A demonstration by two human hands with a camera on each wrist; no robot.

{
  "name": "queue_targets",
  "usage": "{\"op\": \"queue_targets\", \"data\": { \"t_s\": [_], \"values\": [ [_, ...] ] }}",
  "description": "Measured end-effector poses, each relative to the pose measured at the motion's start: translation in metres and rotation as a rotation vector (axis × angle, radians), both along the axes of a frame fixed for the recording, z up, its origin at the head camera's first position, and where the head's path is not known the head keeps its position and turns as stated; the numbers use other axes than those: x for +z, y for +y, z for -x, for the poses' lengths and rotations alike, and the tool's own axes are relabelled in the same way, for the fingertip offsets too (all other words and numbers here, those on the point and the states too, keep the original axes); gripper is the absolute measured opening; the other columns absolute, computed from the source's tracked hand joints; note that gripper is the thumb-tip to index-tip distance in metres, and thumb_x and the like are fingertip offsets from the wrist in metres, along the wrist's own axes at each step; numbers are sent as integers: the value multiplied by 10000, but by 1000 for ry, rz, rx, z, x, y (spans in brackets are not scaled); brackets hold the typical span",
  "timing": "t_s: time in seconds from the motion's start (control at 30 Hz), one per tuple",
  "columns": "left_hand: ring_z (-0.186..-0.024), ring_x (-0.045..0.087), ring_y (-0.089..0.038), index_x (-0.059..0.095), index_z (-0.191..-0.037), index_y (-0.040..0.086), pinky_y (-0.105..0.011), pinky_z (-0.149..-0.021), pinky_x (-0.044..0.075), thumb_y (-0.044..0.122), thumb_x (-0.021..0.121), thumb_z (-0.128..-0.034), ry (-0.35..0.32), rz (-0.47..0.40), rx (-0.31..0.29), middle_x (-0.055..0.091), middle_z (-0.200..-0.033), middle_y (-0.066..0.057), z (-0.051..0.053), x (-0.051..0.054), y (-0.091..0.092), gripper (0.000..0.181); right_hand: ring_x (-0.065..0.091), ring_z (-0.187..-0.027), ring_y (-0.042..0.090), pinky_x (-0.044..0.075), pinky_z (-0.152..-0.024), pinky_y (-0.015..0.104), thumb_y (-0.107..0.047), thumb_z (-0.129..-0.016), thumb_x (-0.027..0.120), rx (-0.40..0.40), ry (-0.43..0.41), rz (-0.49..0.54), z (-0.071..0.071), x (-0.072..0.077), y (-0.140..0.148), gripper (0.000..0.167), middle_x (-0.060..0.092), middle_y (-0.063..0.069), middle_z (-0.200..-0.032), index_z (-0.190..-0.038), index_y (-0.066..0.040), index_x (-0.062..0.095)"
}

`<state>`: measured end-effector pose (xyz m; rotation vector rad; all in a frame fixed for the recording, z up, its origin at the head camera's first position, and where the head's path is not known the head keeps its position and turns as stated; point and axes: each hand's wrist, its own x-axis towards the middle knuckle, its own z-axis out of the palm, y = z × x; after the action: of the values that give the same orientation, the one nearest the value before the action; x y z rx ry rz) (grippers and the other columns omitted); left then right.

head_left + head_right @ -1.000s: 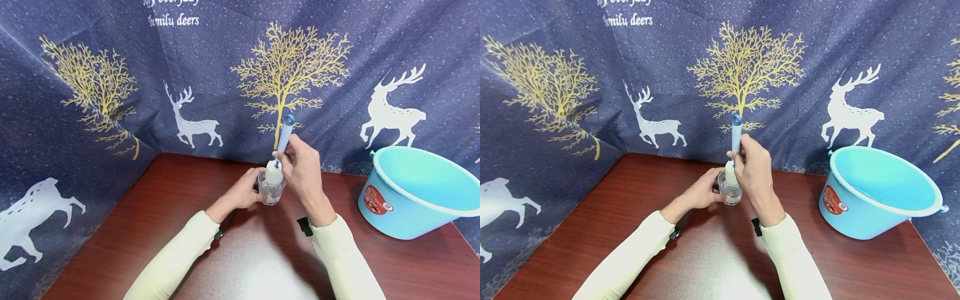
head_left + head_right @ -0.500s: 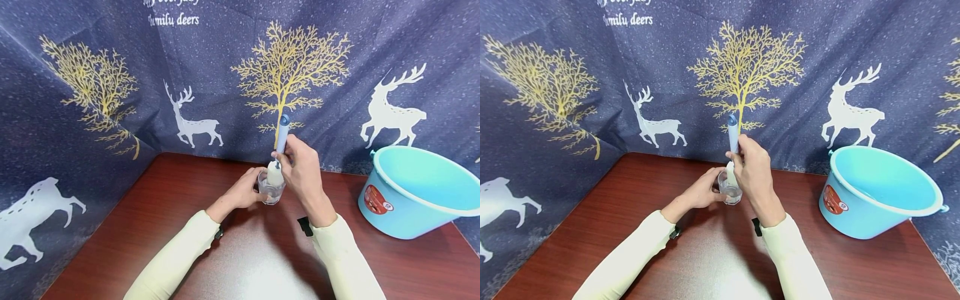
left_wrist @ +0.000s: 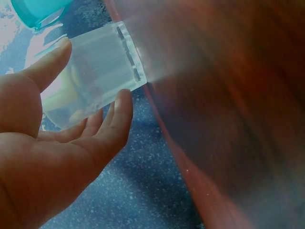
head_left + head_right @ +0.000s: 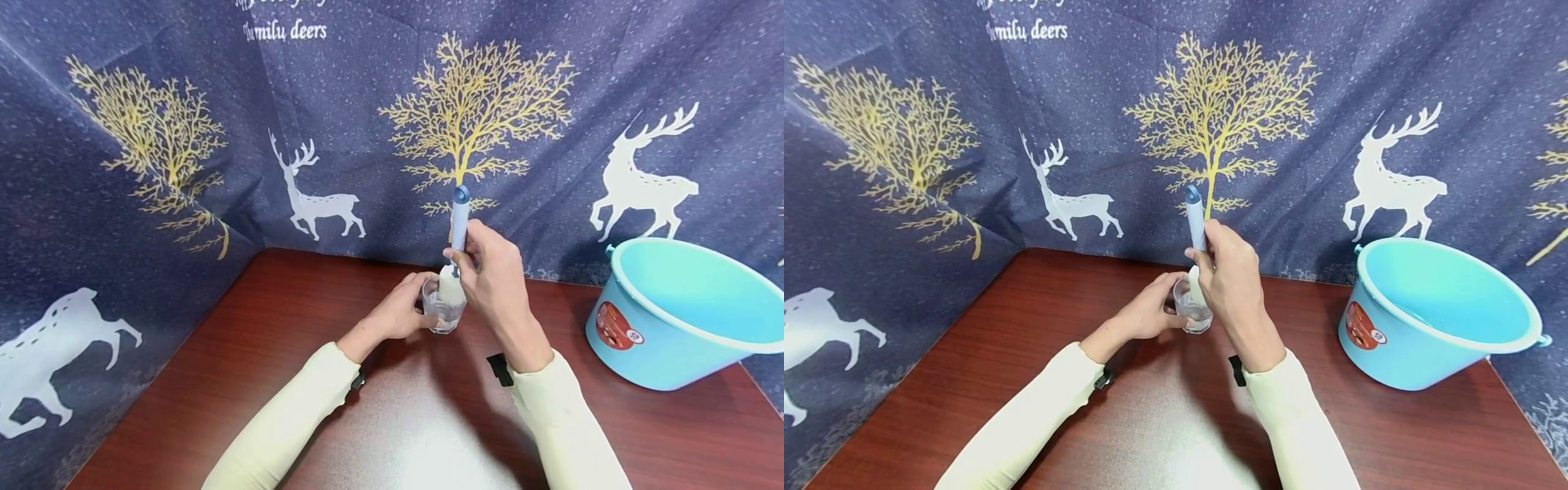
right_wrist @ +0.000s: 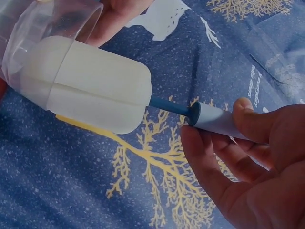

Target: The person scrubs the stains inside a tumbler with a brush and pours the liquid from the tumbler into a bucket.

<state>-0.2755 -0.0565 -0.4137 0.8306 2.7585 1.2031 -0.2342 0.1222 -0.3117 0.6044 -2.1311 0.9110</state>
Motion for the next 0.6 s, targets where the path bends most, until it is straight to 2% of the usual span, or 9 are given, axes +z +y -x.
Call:
{"op": "queue_targets", "data": {
  "t_s": [0.37,0.6],
  "values": [
    [-1195,612,-225,477,-1519,76,-352,-1050,512,183,894,-875,-12,10,9,556,-1345,-109,1,-2,0,774,530,-615,187,416,-572,326,-63,-892,851,14,-4,-8,-3,2,0,209,683,72,-752,-947,-43,650],
    [-1192,613,-224,471,-1527,71,-350,-1052,510,187,894,-873,-13,18,15,552,-1350,-107,1,-2,0,787,611,-646,179,454,-587,330,-50,-889,850,27,-20,0,-5,4,0,209,730,77,-800,-949,-42,650]
  ]
}}
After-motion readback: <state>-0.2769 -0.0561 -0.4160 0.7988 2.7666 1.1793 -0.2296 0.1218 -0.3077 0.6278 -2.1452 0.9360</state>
